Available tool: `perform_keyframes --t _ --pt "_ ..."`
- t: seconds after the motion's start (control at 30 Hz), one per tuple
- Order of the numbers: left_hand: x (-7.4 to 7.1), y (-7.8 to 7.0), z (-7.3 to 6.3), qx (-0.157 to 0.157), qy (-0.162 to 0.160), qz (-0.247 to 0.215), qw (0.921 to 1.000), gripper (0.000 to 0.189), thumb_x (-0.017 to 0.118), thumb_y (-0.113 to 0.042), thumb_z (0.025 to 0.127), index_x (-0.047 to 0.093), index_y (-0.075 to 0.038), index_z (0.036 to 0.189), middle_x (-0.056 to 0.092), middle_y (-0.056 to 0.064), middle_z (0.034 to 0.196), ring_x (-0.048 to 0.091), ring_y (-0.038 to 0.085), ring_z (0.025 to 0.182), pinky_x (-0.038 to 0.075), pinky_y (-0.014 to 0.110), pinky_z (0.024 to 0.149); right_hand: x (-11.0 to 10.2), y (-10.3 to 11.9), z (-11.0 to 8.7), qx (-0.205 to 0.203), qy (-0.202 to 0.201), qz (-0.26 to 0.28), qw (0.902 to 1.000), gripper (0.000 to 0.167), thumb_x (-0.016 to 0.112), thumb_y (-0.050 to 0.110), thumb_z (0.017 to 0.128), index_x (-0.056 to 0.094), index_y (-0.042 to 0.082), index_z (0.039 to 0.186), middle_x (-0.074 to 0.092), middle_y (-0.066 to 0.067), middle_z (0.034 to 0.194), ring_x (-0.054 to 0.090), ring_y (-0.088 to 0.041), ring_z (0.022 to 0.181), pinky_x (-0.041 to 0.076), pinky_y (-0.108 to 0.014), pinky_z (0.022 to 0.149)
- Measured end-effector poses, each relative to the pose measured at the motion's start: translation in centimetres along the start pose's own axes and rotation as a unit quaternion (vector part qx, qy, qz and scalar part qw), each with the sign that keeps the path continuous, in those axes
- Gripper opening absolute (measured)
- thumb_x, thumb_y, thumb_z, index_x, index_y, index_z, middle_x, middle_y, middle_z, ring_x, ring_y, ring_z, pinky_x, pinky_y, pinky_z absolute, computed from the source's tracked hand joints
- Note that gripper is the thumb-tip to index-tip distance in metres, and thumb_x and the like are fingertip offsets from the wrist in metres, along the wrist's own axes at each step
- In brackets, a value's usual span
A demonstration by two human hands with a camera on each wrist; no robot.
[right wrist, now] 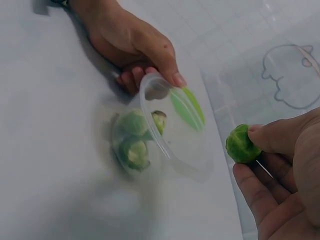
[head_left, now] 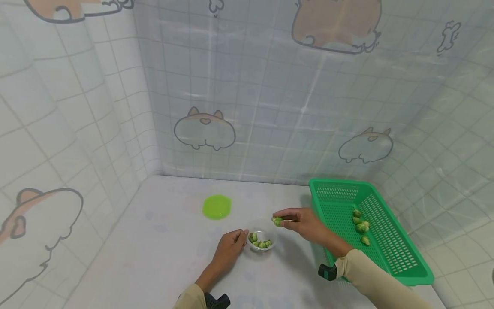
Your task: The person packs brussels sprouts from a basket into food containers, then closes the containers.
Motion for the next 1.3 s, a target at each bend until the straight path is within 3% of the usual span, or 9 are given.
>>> perform_keyframes --t 0.33,0.57,0.97,1.3 --pt "0.0 -0.1 0.1 0.0 0.005 -0.001 1.0 0.051 0.046 -0.054 0.104 0.06 -0.012 0.078 0.046 -0.007 0.064 0.044 0.008 0.061 0.038 0.025 0.056 3.0 0.5 1.1 -0.017 0.031 0.002 0.9994 0.028 0.07 0.007 0.094 0.072 0.01 0.122 0.07 -0.006 0.122 0.067 -0.026 0.113 0.055 -0.032 0.089" --pt "0.1 0.0 0.1 -0.006 0.005 0.003 1.0 0.051 0.046 -0.055 0.104 0.06 -0.014 0.076 0.047 -0.007 0.064 0.044 0.008 0.061 0.037 0.025 0.056 4.5 0.8 1.5 -0.021 0.035 -0.028 0.9988 0.028 0.071 0.004 0.093 0.072 0.009 0.12 0.071 -0.004 0.119 0.068 -0.023 0.112 0.055 -0.03 0.088" --pt "0.0 -0.2 0.1 -0.008 0.003 0.008 0.9999 0.05 0.046 -0.056 0.104 0.057 -0.018 0.073 0.049 -0.007 0.065 0.044 0.008 0.061 0.037 0.025 0.057 6.0 0.6 1.9 -0.049 0.024 -0.086 0.9948 0.027 0.071 0.003 0.093 0.071 0.004 0.12 0.071 -0.004 0.119 0.068 -0.019 0.111 0.054 -0.029 0.089" --pt "0.0 -0.1 0.0 -0.011 0.005 0.001 0.9999 0.052 0.045 -0.057 0.103 0.057 -0.016 0.073 0.049 -0.006 0.064 0.043 0.008 0.06 0.037 0.025 0.056 6.6 1.1 2.0 -0.063 0.028 -0.113 0.9912 0.026 0.07 -0.002 0.092 0.07 0.0 0.118 0.071 -0.01 0.117 0.068 -0.024 0.109 0.055 -0.033 0.09"
Point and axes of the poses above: each hand's wrist, its own z-axis towards the middle knuckle, its own x-axis out of the palm, y = z × x, the point moved 6 cm from there along z, towards the middle knuckle
